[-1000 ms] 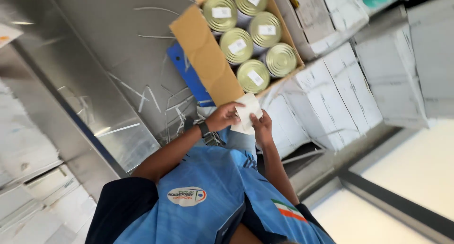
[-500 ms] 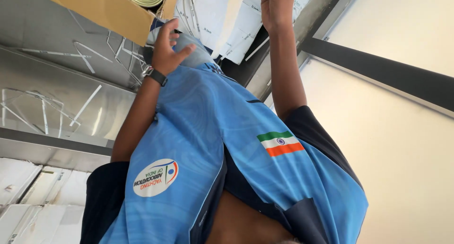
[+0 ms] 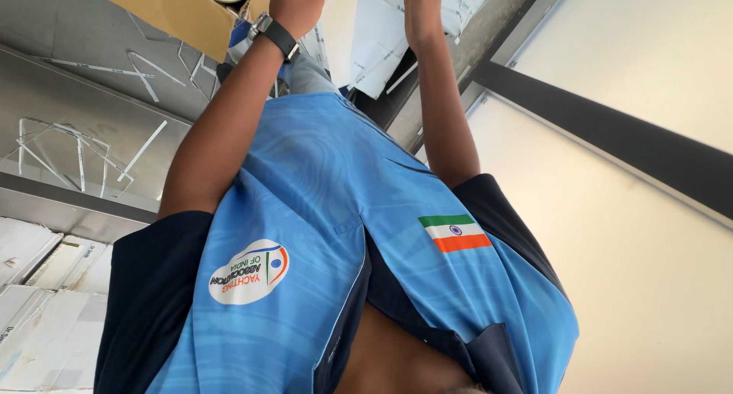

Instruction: Applying inventory labels or QR codes to the top of metal food cans stored in a cardboard box.

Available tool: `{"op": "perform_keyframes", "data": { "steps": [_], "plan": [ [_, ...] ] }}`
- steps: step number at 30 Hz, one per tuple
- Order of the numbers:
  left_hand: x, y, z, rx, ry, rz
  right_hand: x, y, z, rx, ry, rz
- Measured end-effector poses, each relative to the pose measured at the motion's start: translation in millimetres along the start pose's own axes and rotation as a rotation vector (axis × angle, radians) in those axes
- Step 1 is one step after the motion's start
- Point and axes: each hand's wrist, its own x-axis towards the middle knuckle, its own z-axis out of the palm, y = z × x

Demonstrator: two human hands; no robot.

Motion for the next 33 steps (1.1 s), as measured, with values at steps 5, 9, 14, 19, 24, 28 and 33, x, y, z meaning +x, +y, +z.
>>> {"op": "perform_keyframes", "data": {
  "steps": [5, 9, 14, 19, 24, 28, 33],
  "plan": [
    [-14.0, 93.5, -80.7, -0.291, 0.118, 0.244, -18.0, -65.5, 79.8, -0.369, -0.010, -0.019],
    [-21.2, 112.1, -94.3, -0.416, -0.049, 0.219, 9.6, -107.0, 107.2, -0.364, -0.129, -0.083],
    [-38.2, 106.8, -97.1, -0.229, -0.216, 0.029, 48.3, -109.3, 115.7, -0.205, -0.279, 0.096],
    [-60.5, 111.7, -124.3, -0.261, -0.240, -0.021, 47.5, -132.0, 170.9, -0.146, -0.343, 0.081],
    [-77.2, 101.8, -128.5, -0.228, -0.254, -0.050, 50.4, -130.6, 197.5, -0.153, -0.394, -0.026],
    [-84.9, 85.4, -124.9, -0.198, -0.223, -0.014, 55.5, -134.7, 217.3, -0.118, -0.380, -0.021],
    [-102.4, 68.9, -133.7, -0.191, -0.223, -0.064, 57.7, -135.3, 246.7, -0.211, -0.415, -0.066]
  ]
}}
